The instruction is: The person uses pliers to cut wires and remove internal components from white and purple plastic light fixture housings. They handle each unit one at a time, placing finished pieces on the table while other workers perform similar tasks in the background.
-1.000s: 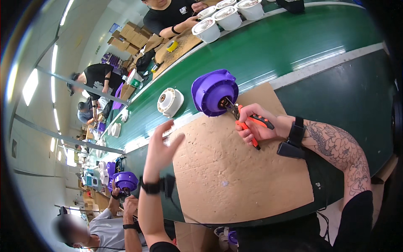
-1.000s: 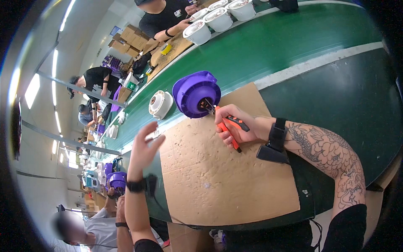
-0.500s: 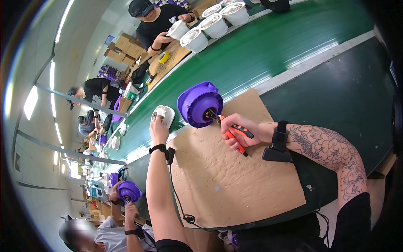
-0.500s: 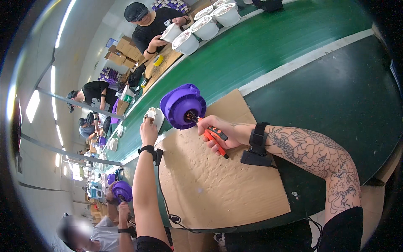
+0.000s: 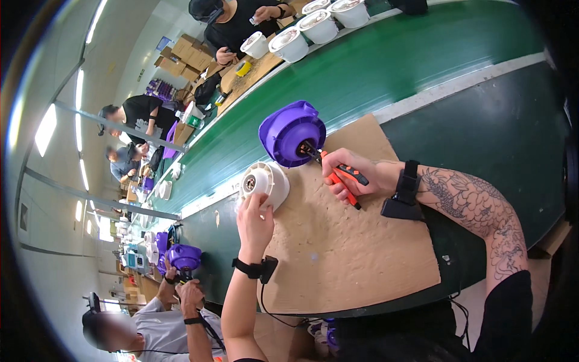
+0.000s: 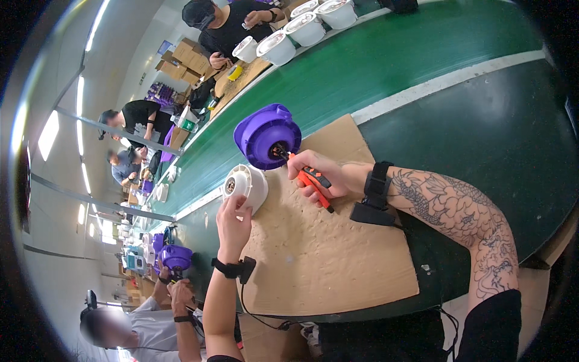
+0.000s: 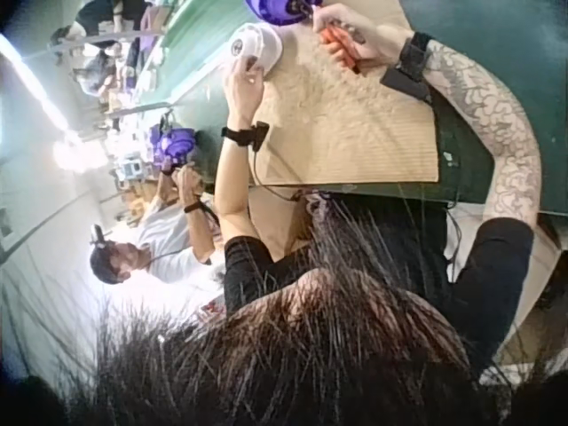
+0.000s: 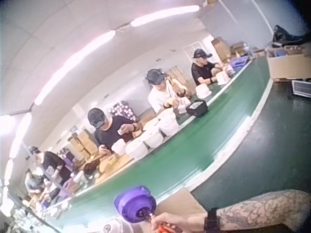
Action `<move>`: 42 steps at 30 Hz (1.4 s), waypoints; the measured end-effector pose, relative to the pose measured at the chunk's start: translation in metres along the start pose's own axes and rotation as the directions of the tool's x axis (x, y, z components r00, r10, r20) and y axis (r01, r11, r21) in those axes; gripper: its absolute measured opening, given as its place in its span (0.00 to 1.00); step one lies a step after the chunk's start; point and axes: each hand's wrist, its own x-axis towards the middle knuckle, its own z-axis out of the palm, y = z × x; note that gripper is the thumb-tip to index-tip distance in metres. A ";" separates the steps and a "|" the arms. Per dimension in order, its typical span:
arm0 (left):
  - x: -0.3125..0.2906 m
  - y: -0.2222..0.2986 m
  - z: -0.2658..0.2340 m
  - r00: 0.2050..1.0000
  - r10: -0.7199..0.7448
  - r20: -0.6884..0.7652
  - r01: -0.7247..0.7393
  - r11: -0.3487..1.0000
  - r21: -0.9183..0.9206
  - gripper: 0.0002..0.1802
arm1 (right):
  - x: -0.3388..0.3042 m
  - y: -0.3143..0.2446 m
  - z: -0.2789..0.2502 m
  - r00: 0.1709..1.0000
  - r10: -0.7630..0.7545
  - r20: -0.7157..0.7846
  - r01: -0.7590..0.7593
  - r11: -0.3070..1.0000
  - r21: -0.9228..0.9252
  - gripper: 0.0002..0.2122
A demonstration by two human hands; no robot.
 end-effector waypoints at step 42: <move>0.014 0.036 0.034 0.807 -0.139 -0.575 -0.390 0.606 -0.693 0.49 | -0.048 -0.020 0.065 0.808 -0.588 -0.030 -0.031 0.009 -0.999 0.25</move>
